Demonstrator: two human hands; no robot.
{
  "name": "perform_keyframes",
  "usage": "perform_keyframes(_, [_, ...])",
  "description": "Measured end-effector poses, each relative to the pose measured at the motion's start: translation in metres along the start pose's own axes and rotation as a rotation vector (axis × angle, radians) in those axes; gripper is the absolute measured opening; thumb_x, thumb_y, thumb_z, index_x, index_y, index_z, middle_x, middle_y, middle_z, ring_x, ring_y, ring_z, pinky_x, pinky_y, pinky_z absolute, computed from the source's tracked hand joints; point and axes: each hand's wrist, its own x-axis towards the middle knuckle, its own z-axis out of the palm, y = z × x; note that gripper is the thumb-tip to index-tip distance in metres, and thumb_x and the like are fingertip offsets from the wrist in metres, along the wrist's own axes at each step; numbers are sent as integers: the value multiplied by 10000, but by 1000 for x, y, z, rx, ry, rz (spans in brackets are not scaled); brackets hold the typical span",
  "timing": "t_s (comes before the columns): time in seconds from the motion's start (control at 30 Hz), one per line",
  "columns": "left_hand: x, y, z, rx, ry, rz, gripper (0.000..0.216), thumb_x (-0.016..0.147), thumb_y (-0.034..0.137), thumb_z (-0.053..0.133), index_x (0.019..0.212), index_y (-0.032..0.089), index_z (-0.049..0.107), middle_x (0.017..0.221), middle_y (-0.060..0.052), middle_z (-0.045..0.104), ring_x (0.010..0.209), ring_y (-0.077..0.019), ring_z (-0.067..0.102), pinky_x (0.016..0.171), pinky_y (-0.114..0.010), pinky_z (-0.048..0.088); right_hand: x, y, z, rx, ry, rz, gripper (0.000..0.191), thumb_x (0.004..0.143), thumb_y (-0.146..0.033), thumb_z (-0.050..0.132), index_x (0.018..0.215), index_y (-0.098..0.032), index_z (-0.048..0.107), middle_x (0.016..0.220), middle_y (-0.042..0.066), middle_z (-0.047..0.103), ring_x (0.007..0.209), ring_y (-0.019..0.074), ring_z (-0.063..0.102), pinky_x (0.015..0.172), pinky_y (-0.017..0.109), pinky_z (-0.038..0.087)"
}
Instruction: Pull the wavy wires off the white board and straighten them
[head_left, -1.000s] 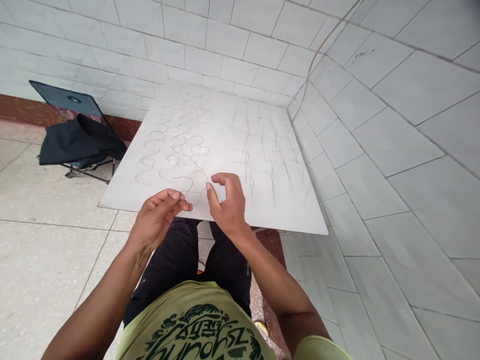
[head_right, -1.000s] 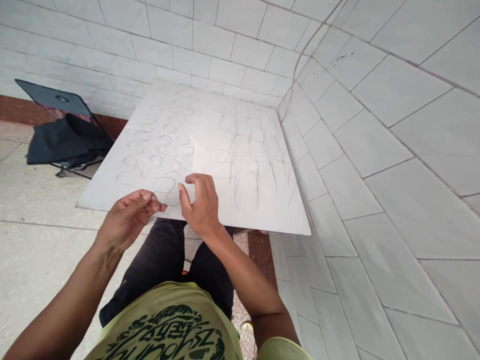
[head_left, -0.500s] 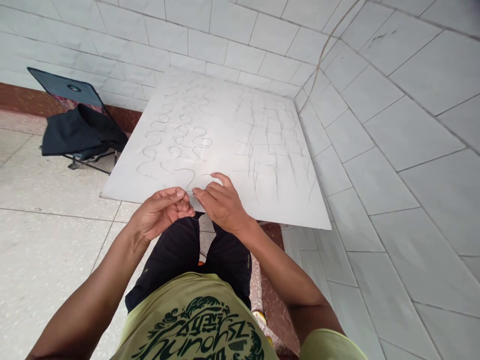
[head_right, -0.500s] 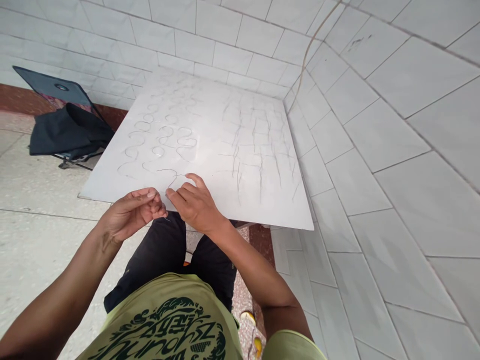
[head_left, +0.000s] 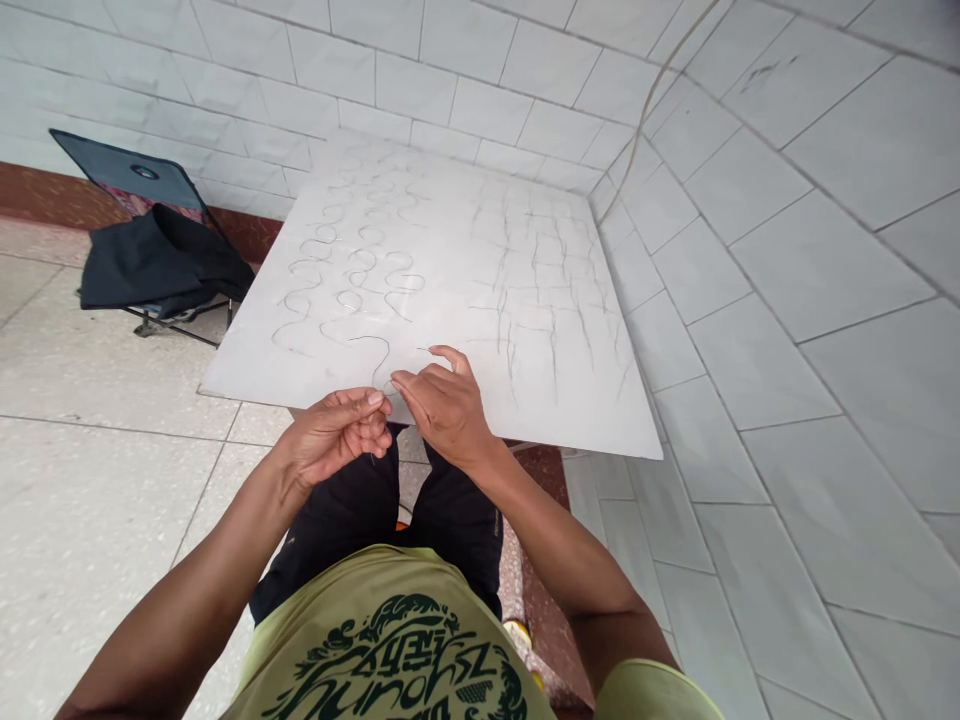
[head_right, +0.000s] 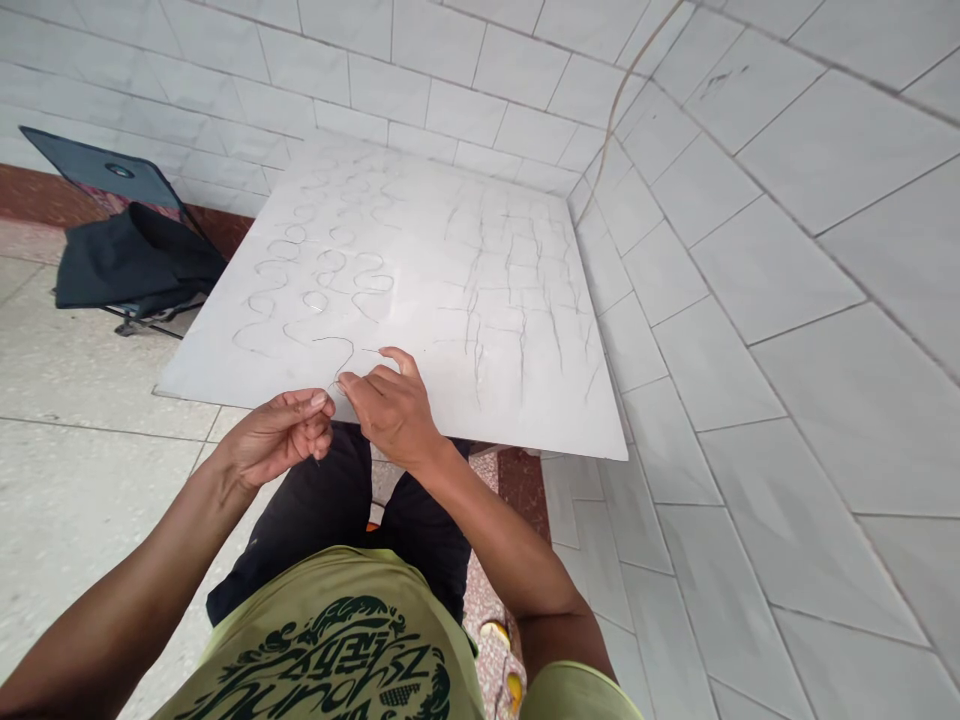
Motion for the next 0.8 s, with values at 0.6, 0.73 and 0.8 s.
perform_keyframes(0.6, [-15,-18,-9,71,-16,31,221,916,326,790,968,112,801,670,-52,714,619,-193,733,616,-300,627,-8,13,-1,12,-2,78,284,1093,-158,432,1131,-203,711,622,-56,571,631,123,538,1124,455,455])
perform_keyframes(0.73, [-19,-24,-12,84,-26,23,216,920,301,781,1030,117,809,659,-49,715,605,-198,724,595,-326,637,-9,14,-1,14,8,64,299,1085,-137,425,1144,-198,712,624,-56,572,626,122,526,1128,448,454])
perform_keyframes(0.8, [-20,-27,-12,91,-32,-9,217,925,306,773,1036,123,808,634,-39,703,576,-196,713,558,-322,629,-10,13,1,-1,13,49,299,1080,-128,428,1139,-194,713,616,-60,549,621,121,511,1126,442,456])
